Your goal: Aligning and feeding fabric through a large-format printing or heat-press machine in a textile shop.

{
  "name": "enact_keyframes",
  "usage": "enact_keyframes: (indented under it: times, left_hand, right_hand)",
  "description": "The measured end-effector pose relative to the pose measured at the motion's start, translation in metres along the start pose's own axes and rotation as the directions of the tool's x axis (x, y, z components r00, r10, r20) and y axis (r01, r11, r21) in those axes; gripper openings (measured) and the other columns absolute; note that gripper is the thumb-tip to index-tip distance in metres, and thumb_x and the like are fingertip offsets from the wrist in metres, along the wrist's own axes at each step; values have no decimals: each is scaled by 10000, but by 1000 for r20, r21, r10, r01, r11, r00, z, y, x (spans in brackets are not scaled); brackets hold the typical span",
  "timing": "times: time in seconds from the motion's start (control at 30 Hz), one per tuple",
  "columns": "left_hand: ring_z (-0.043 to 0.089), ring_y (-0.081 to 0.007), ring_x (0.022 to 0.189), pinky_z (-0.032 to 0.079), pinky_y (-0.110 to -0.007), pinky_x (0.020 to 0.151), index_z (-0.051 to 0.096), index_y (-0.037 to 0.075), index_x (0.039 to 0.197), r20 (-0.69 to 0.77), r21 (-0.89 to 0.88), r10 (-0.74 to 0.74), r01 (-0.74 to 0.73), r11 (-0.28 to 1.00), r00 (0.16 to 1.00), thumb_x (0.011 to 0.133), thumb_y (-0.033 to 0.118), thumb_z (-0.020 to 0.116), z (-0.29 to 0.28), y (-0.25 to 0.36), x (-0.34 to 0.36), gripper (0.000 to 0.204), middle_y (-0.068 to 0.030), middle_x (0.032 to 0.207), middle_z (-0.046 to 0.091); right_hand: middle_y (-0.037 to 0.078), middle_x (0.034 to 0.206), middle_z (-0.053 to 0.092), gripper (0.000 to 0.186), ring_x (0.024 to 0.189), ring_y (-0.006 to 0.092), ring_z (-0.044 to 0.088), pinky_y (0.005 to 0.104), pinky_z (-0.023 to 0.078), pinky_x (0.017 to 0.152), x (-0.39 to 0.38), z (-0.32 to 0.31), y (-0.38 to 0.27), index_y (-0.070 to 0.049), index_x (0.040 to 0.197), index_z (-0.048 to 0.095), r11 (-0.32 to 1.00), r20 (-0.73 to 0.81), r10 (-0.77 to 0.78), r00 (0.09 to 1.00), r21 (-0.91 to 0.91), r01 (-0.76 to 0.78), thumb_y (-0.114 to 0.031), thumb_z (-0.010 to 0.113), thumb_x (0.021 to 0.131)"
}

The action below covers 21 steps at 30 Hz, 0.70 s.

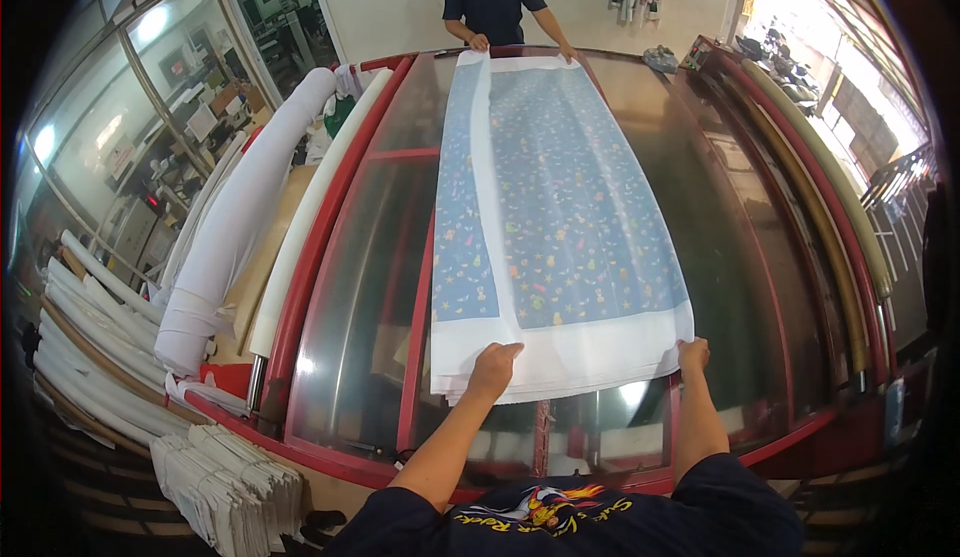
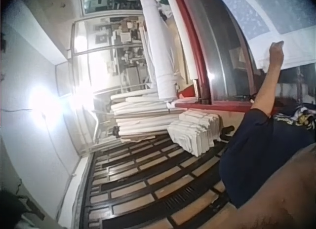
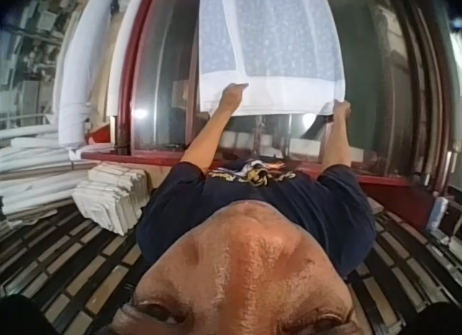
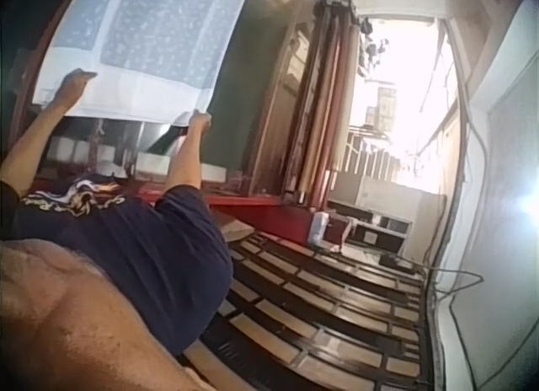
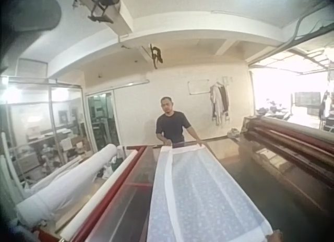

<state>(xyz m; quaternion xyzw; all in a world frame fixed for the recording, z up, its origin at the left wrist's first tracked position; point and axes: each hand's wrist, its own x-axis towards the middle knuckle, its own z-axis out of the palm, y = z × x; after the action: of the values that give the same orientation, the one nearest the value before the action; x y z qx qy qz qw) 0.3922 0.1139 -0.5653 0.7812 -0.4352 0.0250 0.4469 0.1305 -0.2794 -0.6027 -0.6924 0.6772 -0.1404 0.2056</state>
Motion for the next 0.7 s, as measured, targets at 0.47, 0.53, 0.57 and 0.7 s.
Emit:
enact_keyframes:
  times: [0.47, 0.53, 0.57, 0.7]
  left_hand:
    - [448, -349, 1269, 357, -411, 1091, 517, -20, 1292, 194, 231, -25, -21, 973, 981, 917, 157, 524, 34, -22, -37, 415, -164, 1320, 530]
    - [431, -354, 1281, 351, -417, 1095, 482, -26, 1328, 166, 265, -18, -27, 964, 986, 931, 198, 527, 33, -20, -38, 458, -170, 1346, 505]
    - [409, -360, 1295, 339, -418, 1104, 472, -34, 1336, 202, 337, 5, -74, 939, 979, 940, 239, 526, 34, -23, -41, 484, -174, 1366, 483]
    - [360, -368, 1331, 301, -426, 1126, 459, -30, 1355, 284, 466, 56, -189, 864, 957, 962, 309, 502, 37, -42, -50, 521, -172, 1402, 450]
  right_hand:
    - [181, 735, 609, 162, 679, 331, 605, 427, 448, 624, -60, -70, -73, 22, 833, 657, 827, -309, -326, 893, 366, 428, -133, 704, 837]
    - [172, 736, 571, 107, 654, 344, 575, 414, 433, 591, -84, -82, -96, 21, 822, 636, 694, -332, -510, 794, 386, 608, -67, 697, 823]
    - [172, 736, 571, 107, 654, 344, 575, 414, 433, 591, -96, -80, -105, 21, 822, 636, 694, -331, -515, 791, 381, 611, -67, 697, 823]
    - [148, 676, 506, 143, 579, 344, 501, 416, 387, 513, -169, -72, -149, -1, 735, 578, 359, -419, -819, 391, 156, 920, -40, 696, 805]
